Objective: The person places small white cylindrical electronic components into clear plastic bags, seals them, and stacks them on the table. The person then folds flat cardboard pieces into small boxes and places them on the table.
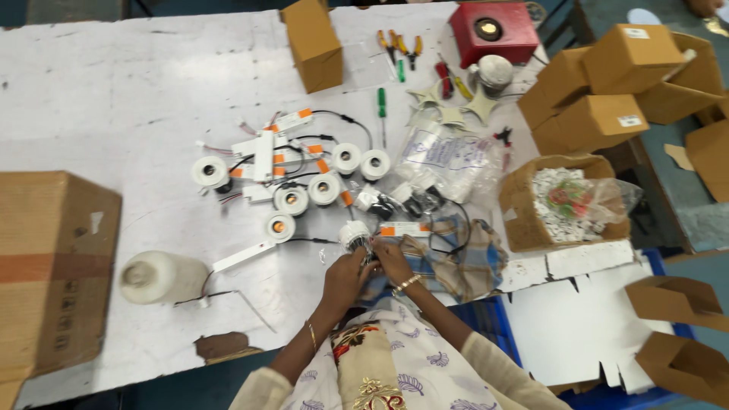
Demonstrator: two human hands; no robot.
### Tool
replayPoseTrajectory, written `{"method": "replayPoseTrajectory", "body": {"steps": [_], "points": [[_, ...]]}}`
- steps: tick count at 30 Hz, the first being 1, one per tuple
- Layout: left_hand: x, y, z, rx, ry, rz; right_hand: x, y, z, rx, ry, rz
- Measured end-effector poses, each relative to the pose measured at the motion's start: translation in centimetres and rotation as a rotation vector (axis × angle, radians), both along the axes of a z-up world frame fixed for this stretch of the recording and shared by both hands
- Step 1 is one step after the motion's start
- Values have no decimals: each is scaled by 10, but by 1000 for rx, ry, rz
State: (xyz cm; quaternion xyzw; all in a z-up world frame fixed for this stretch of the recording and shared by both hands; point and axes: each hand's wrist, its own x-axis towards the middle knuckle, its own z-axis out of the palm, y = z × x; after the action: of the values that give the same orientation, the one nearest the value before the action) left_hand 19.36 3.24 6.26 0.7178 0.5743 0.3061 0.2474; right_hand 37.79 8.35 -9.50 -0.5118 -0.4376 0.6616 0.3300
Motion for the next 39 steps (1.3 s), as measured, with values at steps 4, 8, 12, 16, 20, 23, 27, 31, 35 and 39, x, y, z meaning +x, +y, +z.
{"method": "replayPoseTrajectory", "body": {"steps": [4, 8, 12, 16, 20, 23, 27, 31, 35, 39], "points": [[38, 31, -30, 150, 59, -46, 20, 20, 8, 204, -273, -89], [62, 46, -59, 115, 156, -71, 51, 15, 29, 431, -449, -23], [86, 44, -73, 168, 240, -7, 126, 33, 46, 548, -581, -474], [94, 23, -69, 65, 124, 42, 232, 110, 58, 580, -585, -816], [82, 3, -55, -79, -39, 74, 284, 177, 53, -127, 173, -585], [63, -6, -47, -162, -189, 146, 290, 202, 50, -29, -230, -221], [33, -24, -46, -392, -279, 316, 279, 225, 49, 294, -342, -122], [17, -50, -55, -450, -358, 457, 264, 240, 44, 436, -436, -245], [11, -60, -61, -505, -309, 510, 255, 236, 30, 517, -550, -423], [16, -57, -62, -534, -322, 485, 252, 227, 14, 534, -586, -449]]}}
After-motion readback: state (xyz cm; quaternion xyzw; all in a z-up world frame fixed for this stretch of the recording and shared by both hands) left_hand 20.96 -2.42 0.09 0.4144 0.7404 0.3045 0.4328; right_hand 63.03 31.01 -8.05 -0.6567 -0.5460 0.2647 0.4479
